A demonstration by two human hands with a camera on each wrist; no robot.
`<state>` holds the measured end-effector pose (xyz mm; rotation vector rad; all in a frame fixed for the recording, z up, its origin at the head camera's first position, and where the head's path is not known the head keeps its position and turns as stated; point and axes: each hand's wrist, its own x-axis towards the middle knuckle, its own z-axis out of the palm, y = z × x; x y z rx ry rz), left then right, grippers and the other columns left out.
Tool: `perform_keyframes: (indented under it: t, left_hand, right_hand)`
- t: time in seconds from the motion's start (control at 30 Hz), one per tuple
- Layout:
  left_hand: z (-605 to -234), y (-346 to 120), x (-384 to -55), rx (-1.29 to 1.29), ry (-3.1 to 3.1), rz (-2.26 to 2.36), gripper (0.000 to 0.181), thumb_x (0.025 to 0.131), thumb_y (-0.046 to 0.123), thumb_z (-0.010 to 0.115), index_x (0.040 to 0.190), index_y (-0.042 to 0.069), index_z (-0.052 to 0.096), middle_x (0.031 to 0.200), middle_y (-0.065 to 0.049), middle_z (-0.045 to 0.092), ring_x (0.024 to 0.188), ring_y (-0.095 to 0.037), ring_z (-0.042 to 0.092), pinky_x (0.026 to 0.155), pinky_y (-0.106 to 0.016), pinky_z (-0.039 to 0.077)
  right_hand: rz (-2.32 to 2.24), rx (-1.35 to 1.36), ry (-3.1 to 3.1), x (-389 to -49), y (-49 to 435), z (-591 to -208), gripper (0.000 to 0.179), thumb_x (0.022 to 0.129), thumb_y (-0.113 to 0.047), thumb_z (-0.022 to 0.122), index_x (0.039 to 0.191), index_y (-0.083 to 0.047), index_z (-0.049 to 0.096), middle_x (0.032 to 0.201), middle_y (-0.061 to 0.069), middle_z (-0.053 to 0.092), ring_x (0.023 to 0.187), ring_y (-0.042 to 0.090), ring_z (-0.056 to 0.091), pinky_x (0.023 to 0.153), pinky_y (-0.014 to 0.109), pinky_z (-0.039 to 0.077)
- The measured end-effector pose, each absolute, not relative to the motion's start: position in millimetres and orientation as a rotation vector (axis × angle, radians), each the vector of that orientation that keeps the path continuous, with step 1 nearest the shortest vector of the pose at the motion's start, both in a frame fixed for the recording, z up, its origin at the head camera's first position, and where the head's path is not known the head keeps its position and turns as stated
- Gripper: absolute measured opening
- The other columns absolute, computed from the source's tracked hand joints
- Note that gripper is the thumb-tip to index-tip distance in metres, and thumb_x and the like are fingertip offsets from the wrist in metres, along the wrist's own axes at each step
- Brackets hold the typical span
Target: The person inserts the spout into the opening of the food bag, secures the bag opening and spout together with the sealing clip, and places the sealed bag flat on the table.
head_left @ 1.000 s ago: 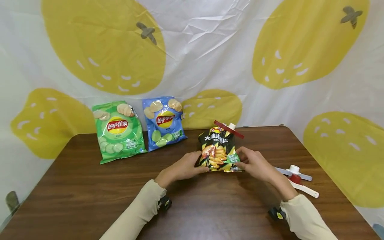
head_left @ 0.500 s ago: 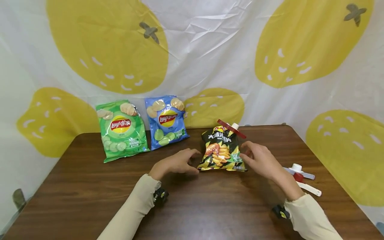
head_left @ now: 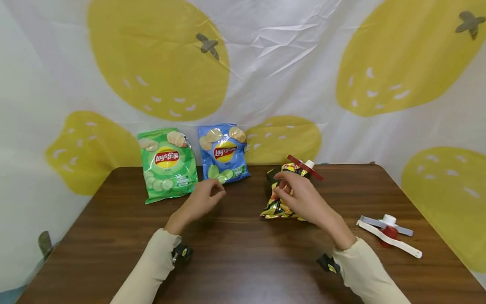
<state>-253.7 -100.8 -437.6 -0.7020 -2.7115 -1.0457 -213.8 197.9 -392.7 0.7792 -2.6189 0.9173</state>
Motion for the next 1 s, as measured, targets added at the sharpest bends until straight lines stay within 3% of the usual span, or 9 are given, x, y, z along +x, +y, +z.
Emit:
perform_keyframes:
  t: [0.23, 0.5, 0.73, 0.9, 1.0]
  left_hand:
    - [-442.5, -122.7, -263.5, -0.502, -2.525, -1.287, 0.033, 0.096, 0.006, 0.063, 0.125, -0.007, 0.054, 0.124, -0.026, 0.055, 0.112, -0.041, 0.057, 0.09, -0.051, 0.05]
    - [-452.3, -123.8, -269.6, -0.405, -2.509, -1.509, 0.05, 0.098, 0.007, 0.06, 0.141, -0.008, 0.039, 0.144, -0.028, 0.043, 0.133, -0.045, 0.043, 0.104, -0.054, 0.042]
    - [-460.1, -125.2, -272.4, -0.336, -2.656, -1.596, 0.058, 0.099, 0.012, 0.059, 0.147, -0.004, 0.031, 0.151, -0.03, 0.033, 0.141, -0.043, 0.033, 0.112, -0.054, 0.032]
    - [-459.8, -125.7, -272.8, -0.3, -2.665, -1.659, 0.061, 0.098, 0.013, 0.06, 0.149, -0.003, 0.03, 0.152, -0.031, 0.031, 0.141, -0.045, 0.032, 0.113, -0.054, 0.03]
    - [-453.5, -125.4, -270.0, -0.265, -2.633, -1.789, 0.065, 0.098, 0.01, 0.059, 0.15, -0.005, 0.025, 0.151, -0.034, 0.03, 0.141, -0.047, 0.031, 0.112, -0.055, 0.032]
  right_hand:
    - [1.132, 0.715, -2.622, -240.8, 156.3, -392.6, 0.034, 0.097, -0.021, 0.065, 0.128, -0.006, 0.059, 0.092, 0.004, 0.066, 0.078, 0.017, 0.064, 0.07, 0.035, 0.052]
    - [1.496, 0.403, -2.531, -271.6, 112.4, -415.9, 0.047, 0.093, -0.017, 0.065, 0.135, 0.0, 0.054, 0.118, 0.021, 0.065, 0.106, 0.033, 0.064, 0.09, 0.046, 0.051]
    - [1.515, 0.319, -2.616, -288.7, 100.0, -442.4, 0.069, 0.089, -0.016, 0.066, 0.149, 0.004, 0.037, 0.146, 0.026, 0.046, 0.136, 0.039, 0.044, 0.11, 0.047, 0.036]
    - [1.637, 0.336, -2.643, -297.7, 101.0, -452.2, 0.076, 0.091, -0.014, 0.064, 0.153, 0.004, 0.025, 0.154, 0.025, 0.035, 0.143, 0.037, 0.031, 0.117, 0.047, 0.025]
    - [1.72, 0.385, -2.671, -301.8, 104.6, -451.9, 0.073, 0.093, -0.014, 0.063, 0.154, 0.001, 0.025, 0.156, 0.023, 0.032, 0.145, 0.037, 0.028, 0.117, 0.05, 0.024]
